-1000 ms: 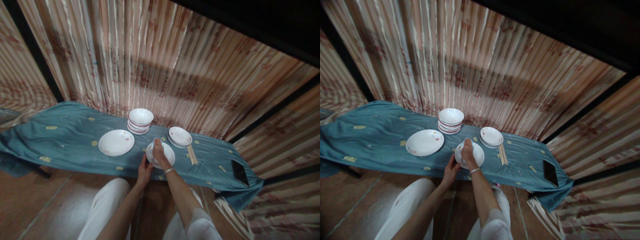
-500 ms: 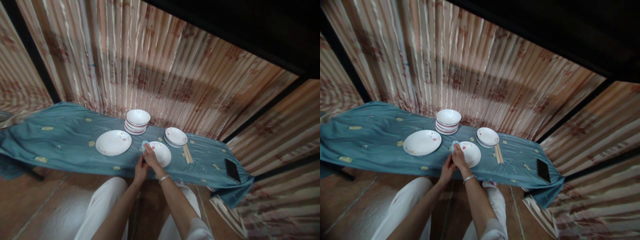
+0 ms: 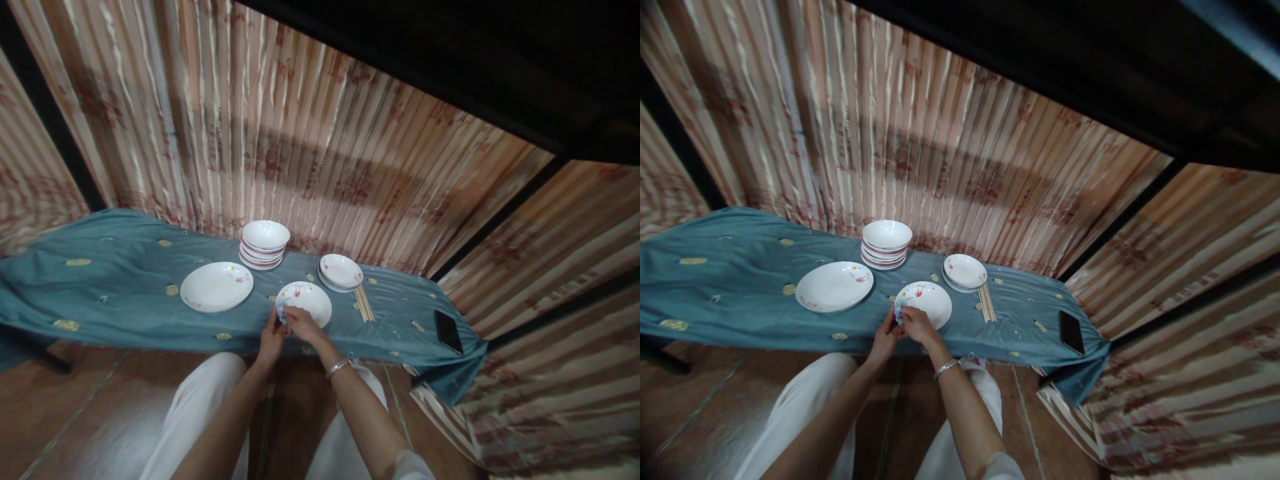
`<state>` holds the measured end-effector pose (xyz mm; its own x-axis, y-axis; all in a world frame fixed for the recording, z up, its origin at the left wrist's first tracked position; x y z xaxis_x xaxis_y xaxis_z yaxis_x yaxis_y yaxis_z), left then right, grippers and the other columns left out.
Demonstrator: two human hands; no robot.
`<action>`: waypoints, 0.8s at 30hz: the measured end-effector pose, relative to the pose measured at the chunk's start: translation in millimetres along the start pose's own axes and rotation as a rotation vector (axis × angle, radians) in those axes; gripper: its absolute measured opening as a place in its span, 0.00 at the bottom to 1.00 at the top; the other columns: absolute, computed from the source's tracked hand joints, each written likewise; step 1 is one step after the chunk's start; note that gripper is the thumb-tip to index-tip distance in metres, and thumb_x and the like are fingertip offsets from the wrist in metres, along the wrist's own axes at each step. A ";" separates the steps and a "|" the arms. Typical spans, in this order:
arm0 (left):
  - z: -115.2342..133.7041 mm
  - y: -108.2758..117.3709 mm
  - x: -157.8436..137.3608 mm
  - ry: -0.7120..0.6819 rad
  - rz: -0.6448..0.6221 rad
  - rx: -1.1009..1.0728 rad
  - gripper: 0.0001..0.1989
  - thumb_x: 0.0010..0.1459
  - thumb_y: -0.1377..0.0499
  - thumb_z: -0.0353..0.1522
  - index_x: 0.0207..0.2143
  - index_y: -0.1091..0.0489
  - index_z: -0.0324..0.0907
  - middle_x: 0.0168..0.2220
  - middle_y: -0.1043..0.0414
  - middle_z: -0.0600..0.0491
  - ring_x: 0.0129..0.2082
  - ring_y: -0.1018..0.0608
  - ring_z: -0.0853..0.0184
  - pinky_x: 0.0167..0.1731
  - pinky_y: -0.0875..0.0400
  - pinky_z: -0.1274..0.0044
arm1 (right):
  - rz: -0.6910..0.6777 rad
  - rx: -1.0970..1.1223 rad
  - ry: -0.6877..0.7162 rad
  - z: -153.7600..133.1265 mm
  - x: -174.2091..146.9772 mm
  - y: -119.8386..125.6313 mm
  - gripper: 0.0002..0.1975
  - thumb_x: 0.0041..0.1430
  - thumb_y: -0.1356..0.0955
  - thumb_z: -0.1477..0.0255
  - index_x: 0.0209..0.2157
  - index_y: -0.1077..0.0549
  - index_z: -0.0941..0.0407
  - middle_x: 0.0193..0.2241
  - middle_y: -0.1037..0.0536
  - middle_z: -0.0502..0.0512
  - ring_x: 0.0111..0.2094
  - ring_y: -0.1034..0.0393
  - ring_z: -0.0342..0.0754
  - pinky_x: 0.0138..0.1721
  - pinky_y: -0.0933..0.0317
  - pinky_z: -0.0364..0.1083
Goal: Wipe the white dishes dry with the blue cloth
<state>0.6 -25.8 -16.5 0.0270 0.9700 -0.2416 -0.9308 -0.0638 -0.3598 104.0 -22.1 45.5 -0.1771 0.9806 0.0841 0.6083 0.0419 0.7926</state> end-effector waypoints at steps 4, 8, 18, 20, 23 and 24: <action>1.3 1.1 0.4 -0.044 -0.032 0.008 0.37 0.45 0.35 0.31 0.60 0.36 0.42 0.46 0.24 0.47 0.35 0.21 0.63 0.31 0.24 0.74 | -0.066 -0.076 0.029 2.8 -17.2 11.4 0.18 0.55 0.40 0.82 0.39 0.22 0.52 0.43 0.20 0.50 0.45 0.27 0.48 0.47 0.36 0.44; 3.5 0.6 0.3 -0.078 -0.064 0.057 0.38 0.44 0.34 0.33 0.59 0.36 0.44 0.45 0.24 0.49 0.28 0.24 0.69 0.29 0.24 0.75 | -0.087 -0.137 0.042 8.1 -31.0 22.9 0.19 0.55 0.40 0.81 0.40 0.22 0.53 0.44 0.20 0.50 0.46 0.27 0.48 0.49 0.37 0.44; 4.6 -1.3 -0.9 -0.022 -0.015 -0.008 0.45 0.46 0.35 0.29 0.66 0.49 0.46 0.58 0.34 0.41 0.24 0.27 0.75 0.26 0.24 0.76 | 0.070 -0.151 -0.004 43.3 -52.2 41.9 0.19 0.52 0.40 0.83 0.42 0.24 0.57 0.46 0.21 0.57 0.49 0.28 0.49 0.54 0.39 0.47; 4.3 -1.2 -0.4 -0.016 -0.022 0.006 0.44 0.48 0.36 0.29 0.66 0.50 0.44 0.59 0.35 0.40 0.23 0.27 0.76 0.25 0.24 0.77 | 0.162 -0.063 -0.013 53.2 -50.0 47.9 0.18 0.51 0.39 0.82 0.39 0.23 0.56 0.45 0.21 0.56 0.48 0.27 0.49 0.53 0.38 0.48; 3.6 0.2 0.4 -0.021 -0.033 0.027 0.43 0.49 0.36 0.30 0.66 0.50 0.44 0.59 0.35 0.40 0.23 0.27 0.76 0.25 0.25 0.78 | 0.353 0.184 -0.114 73.5 -47.9 56.7 0.13 0.51 0.39 0.76 0.32 0.23 0.57 0.34 0.19 0.54 0.39 0.25 0.51 0.45 0.34 0.49; 3.5 0.8 0.6 -0.028 -0.037 0.034 0.43 0.49 0.36 0.31 0.66 0.49 0.45 0.58 0.34 0.41 0.24 0.27 0.76 0.26 0.25 0.78 | 0.431 0.301 -0.168 81.9 -49.4 57.9 0.12 0.52 0.38 0.73 0.29 0.23 0.57 0.30 0.19 0.54 0.35 0.25 0.51 0.41 0.32 0.49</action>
<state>-1.4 -24.4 -13.8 0.0515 0.9777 -0.2035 -0.9411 -0.0207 -0.3374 211.3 -52.4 37.8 0.2480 0.9370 0.2459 0.7972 -0.3417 0.4977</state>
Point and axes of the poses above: each hand's wrist, its own x-axis towards the middle knuckle, its own y-axis out of the back of the hand, z = x × y, the point moved 3 cm from there along x, towards the middle knuckle
